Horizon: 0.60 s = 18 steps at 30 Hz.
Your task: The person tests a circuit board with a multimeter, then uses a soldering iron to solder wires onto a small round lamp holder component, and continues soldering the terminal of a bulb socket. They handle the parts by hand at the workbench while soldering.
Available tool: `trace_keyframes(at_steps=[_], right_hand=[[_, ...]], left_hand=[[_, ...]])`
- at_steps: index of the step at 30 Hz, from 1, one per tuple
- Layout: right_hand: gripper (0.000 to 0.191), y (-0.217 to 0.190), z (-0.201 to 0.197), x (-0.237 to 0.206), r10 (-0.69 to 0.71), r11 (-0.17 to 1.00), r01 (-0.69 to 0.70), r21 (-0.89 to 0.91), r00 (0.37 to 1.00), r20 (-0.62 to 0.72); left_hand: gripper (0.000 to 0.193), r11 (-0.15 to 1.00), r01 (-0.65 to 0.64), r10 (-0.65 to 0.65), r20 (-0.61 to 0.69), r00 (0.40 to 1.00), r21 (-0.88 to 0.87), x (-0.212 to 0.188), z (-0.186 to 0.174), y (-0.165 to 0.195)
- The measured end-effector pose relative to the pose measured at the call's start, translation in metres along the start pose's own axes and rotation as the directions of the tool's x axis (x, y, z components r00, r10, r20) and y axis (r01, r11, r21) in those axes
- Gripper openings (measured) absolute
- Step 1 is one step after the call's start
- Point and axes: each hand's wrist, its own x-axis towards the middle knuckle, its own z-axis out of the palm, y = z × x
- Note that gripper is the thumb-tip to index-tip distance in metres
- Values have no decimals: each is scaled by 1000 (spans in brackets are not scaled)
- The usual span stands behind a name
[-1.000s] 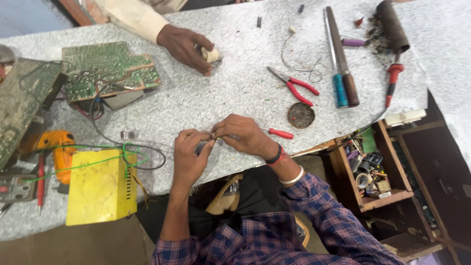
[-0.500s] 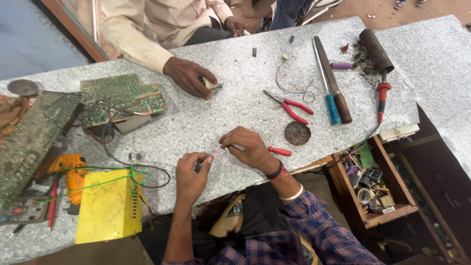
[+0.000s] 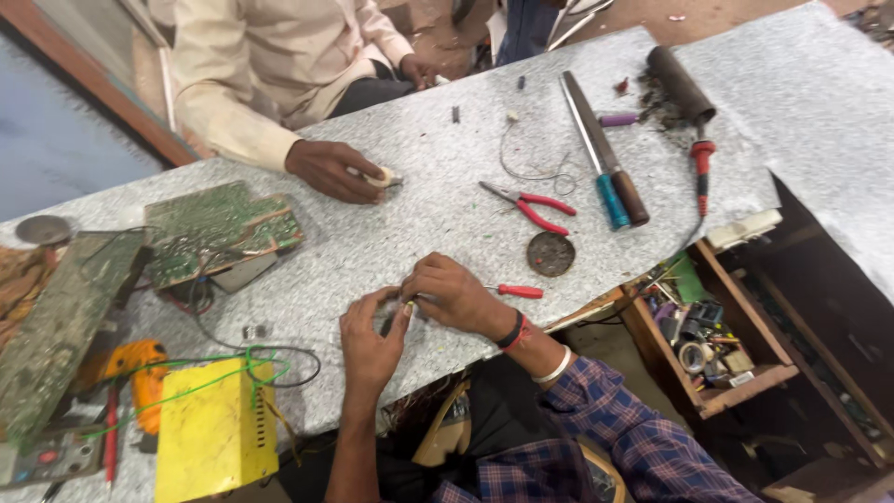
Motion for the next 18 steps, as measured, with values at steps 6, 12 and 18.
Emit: trace_keyframes(at_steps=[6,12,18], right_hand=[[25,-1,1,1,6,1000,-6,9,998,63],[37,-4,0,3,54,997,-60,54,993,106],[35,1,5,0,156,988,-157,-11,974,161]], left_hand=[[27,984,158,-154,56,987,-76,-4,-2,-8],[17,979,138,-147,-52,988,-147,-5,-5,-9],[15,986,117,-126,-67,990,-122,-4,-7,-6]])
